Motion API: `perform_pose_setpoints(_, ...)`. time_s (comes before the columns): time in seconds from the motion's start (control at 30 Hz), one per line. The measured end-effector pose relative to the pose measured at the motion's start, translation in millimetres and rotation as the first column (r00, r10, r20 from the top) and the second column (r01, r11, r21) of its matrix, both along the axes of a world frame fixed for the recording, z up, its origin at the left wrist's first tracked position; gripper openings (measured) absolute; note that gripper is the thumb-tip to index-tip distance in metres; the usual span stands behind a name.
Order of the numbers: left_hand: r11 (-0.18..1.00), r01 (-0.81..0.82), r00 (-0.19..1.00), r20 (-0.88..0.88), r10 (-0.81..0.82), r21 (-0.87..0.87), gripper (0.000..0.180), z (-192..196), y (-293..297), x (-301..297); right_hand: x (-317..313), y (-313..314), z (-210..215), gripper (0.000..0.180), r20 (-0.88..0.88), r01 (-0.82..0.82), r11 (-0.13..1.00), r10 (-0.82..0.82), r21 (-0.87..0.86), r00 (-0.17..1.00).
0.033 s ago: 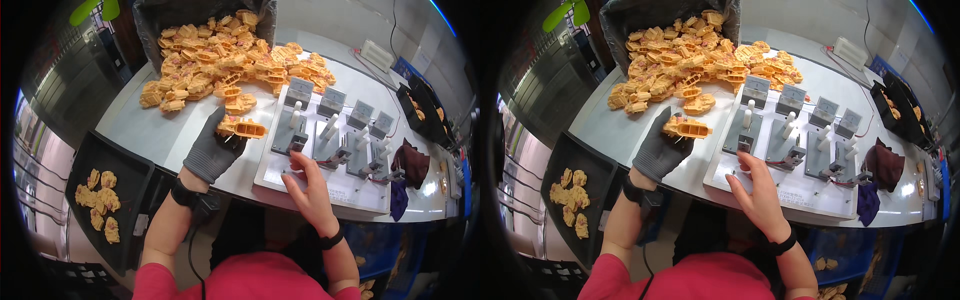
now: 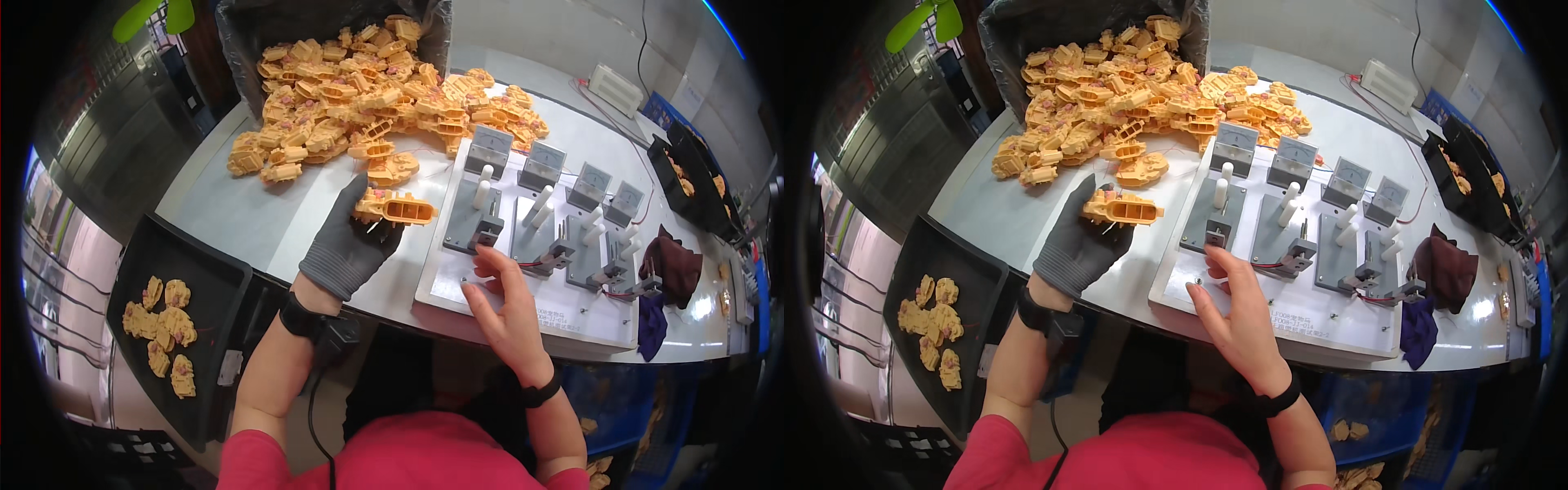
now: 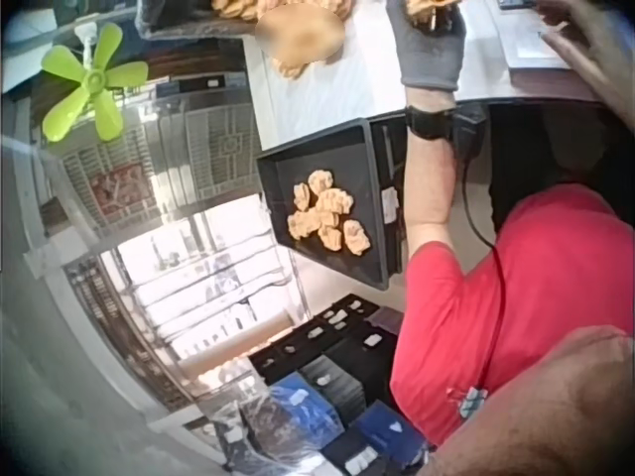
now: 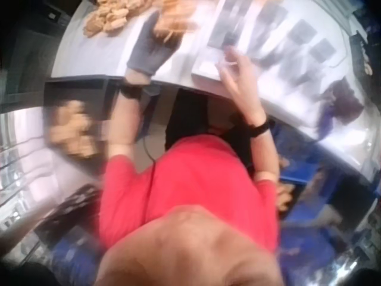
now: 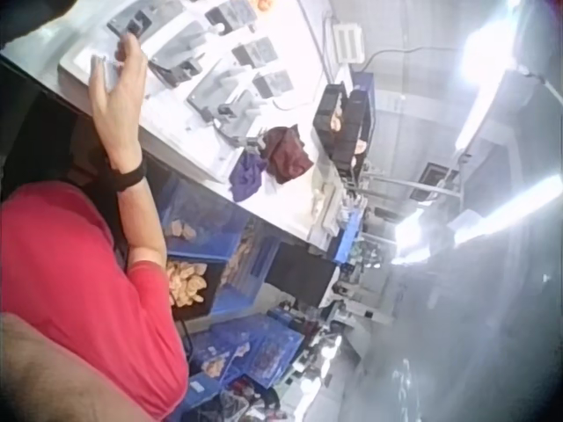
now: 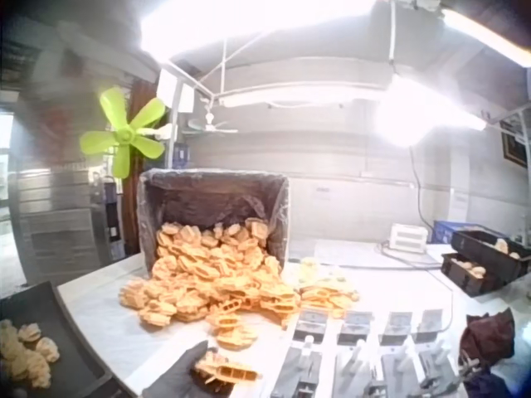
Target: The person repeatedly picks up yellow plastic components from a pile and places them into a testing jig on a white workbench. They manipulate the parts to fit them into the jig's slots, then remove them and return them to the pile or a nearby bin. The process is repeated continuously throughout the clip.
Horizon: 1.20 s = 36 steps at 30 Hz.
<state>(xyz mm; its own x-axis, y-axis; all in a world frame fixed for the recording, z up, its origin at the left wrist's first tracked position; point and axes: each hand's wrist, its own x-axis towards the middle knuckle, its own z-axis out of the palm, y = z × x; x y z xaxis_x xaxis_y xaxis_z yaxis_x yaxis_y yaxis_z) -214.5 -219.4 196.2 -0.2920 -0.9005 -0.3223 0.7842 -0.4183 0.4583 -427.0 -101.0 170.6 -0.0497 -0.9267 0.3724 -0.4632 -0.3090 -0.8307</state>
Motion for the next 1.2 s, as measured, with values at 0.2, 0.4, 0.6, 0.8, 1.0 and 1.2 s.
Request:
perform_pose_setpoints(0.2,0.999,0.024,0.994,-0.104,-0.028,-0.035,0.045,-3,-3,2,2,-7,-11,0.043,0.267,0.117,0.993,-0.103,-0.034,0.958)
perform_pose_setpoints(0.4,0.996,0.062,0.981,-0.178,-0.073,-0.065,0.047,-18,-11,9,9,-16,-8,0.044,0.29,0.103,0.993,-0.085,-0.049,0.953)
perform_pose_setpoints(0.6,0.994,0.073,0.971,-0.223,-0.089,-0.081,0.046,-16,-10,7,9,-18,-11,0.039,0.354,0.093,0.995,-0.075,-0.034,0.932)
perform_pose_setpoints(0.8,0.976,0.196,0.903,-0.371,-0.216,-0.09,0.049,-28,-19,10,4,-14,-13,0.032,0.311,0.035,0.998,-0.019,-0.046,0.95)
perform_pose_setpoints(1.0,0.984,0.175,0.944,-0.279,-0.174,-0.019,0.044,-19,-21,0,2,-14,-15,0.032,0.266,0.035,0.993,-0.003,-0.116,0.964)
perform_pose_setpoints(1.2,0.982,0.138,0.981,-0.119,-0.153,-0.13,0.035,-15,-27,-12,3,-14,-10,0.033,0.268,0.014,0.992,0.022,-0.129,0.963)
